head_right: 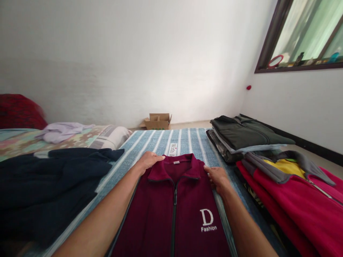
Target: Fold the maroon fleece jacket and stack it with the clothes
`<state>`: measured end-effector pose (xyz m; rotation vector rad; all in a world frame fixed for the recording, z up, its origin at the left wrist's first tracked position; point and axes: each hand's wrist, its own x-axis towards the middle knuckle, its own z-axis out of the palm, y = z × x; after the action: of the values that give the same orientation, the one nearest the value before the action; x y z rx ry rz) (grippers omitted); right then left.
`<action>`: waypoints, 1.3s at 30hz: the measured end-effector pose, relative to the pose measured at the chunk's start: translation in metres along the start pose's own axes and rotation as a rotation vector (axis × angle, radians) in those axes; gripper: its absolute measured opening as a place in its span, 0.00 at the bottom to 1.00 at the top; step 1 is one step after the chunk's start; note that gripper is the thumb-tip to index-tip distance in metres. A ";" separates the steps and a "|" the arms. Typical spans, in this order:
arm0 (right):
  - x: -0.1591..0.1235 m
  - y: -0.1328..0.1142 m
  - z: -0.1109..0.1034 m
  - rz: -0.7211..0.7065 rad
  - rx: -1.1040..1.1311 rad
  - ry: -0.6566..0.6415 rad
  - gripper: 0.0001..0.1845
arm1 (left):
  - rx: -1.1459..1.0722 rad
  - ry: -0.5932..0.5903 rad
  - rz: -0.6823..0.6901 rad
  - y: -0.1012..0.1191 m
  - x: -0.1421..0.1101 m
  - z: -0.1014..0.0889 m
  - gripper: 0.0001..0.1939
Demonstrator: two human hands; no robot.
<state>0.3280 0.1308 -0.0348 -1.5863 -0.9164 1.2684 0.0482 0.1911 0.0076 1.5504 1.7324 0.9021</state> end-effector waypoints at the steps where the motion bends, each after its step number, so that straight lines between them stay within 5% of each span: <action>1: 0.002 0.001 0.001 -0.020 -0.011 0.018 0.15 | 0.006 -0.006 0.001 0.000 0.002 0.001 0.15; 11: 0.008 0.010 0.001 -0.290 -0.253 0.241 0.16 | 0.019 0.057 0.075 -0.009 0.000 0.000 0.11; 19: 0.004 0.012 0.004 -0.404 -0.597 0.357 0.15 | 0.287 0.094 0.146 -0.013 0.009 0.008 0.08; 24: -0.007 0.005 0.003 -0.379 -0.763 0.423 0.16 | 0.501 0.121 0.177 0.003 0.000 0.002 0.08; 27: -0.022 -0.012 0.004 -0.468 -0.826 0.465 0.18 | 0.660 0.129 0.313 0.025 -0.021 -0.004 0.11; 32: -0.047 -0.035 0.015 -0.726 -0.922 0.170 0.18 | 0.724 -0.080 0.530 0.042 -0.070 0.001 0.16; 35: -0.053 -0.025 0.024 -0.747 -1.034 -0.017 0.24 | 0.787 -0.145 0.416 0.031 -0.088 0.014 0.28; 39: -0.048 0.003 0.029 -0.696 -1.172 -0.073 0.36 | 0.850 -0.226 0.292 0.010 -0.093 0.031 0.37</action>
<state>0.2900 0.0912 -0.0250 -1.7222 -2.2534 0.2189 0.0890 0.1013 -0.0005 2.3752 1.8455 0.0528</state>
